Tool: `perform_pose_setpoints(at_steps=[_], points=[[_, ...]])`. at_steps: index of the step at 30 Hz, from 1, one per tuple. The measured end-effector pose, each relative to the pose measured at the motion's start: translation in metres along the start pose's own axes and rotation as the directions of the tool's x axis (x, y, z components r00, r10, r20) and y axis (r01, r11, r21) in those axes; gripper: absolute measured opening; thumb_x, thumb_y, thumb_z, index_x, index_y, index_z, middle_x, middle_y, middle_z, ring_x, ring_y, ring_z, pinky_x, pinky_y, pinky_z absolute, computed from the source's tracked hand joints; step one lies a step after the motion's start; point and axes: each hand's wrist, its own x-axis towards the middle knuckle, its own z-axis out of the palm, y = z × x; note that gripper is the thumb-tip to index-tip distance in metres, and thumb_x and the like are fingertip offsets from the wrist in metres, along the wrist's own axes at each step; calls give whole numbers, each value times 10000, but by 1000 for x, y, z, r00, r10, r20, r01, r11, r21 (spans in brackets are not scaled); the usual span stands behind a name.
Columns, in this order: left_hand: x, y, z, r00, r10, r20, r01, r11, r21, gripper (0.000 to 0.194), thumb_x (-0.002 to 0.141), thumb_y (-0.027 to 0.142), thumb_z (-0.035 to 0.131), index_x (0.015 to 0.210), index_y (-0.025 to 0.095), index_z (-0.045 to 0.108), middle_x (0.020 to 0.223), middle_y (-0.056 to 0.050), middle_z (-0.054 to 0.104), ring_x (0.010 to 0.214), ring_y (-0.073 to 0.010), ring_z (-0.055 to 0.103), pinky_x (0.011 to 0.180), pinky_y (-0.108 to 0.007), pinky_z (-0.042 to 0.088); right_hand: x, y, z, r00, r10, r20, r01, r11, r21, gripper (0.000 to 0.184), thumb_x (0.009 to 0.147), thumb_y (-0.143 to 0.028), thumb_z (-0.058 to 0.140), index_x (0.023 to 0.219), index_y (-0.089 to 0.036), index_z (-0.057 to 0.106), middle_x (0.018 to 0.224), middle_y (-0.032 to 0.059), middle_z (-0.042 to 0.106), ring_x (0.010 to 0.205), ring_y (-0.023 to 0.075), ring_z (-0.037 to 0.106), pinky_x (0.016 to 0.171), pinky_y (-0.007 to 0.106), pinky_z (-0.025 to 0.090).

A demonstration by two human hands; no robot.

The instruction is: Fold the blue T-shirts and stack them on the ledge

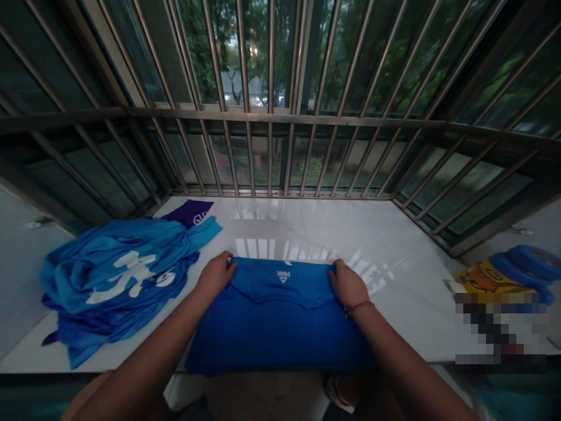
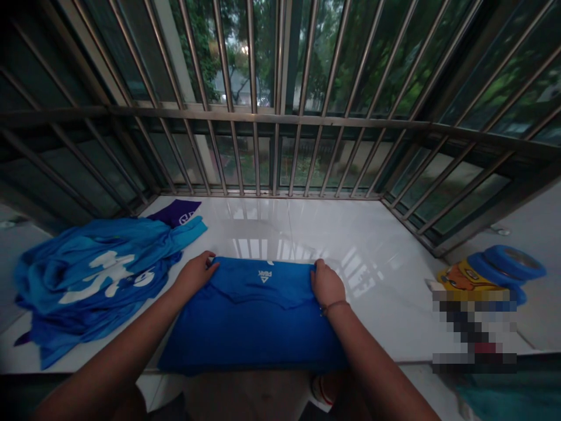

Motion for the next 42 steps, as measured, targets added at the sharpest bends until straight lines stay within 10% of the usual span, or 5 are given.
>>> perform_pose_setpoints(at_steps=[9,17,25,32,42], points=[[-4,-26,2,999,31,38,-29,997,-68,229,979,378,643,1137,243,738,859,-22,792,833,-246,777,762,-322,540,20,30,9,997,-43,-62,46,998,44,212,1094,-289,543,1165,-180,710,1040,134,802,923,238,776,766,306,508],[22,-17,-7,954,286,91,-283,958,-47,436,1017,365,632,1416,199,688,1435,-157,733,1364,-307,669,1194,-429,483,40,37,-3,940,-340,-36,341,939,39,368,1069,-244,569,1395,-148,712,1408,178,714,1291,280,681,1152,406,504],[78,2,-15,834,373,408,-412,911,9,136,758,350,875,808,258,789,793,-9,790,798,-246,739,758,-304,527,80,33,-25,868,-459,188,462,886,29,204,971,-203,735,1135,-211,857,1101,87,821,1030,231,759,952,300,548],[127,32,-56,915,380,133,-397,908,137,166,937,342,702,1010,227,798,1060,-102,799,1069,-309,726,935,-370,535,119,11,-73,935,-351,-51,348,936,-57,300,1097,-213,549,1244,-162,806,1259,150,736,1143,257,680,1016,323,490],[-32,-14,-25,820,555,136,-572,800,184,221,1015,208,631,1151,268,794,1184,-96,785,1138,-313,712,1001,-469,551,-14,69,-24,739,-665,-106,667,745,-25,310,1119,-262,528,1246,-249,810,1228,120,781,1101,292,706,1000,469,588]])
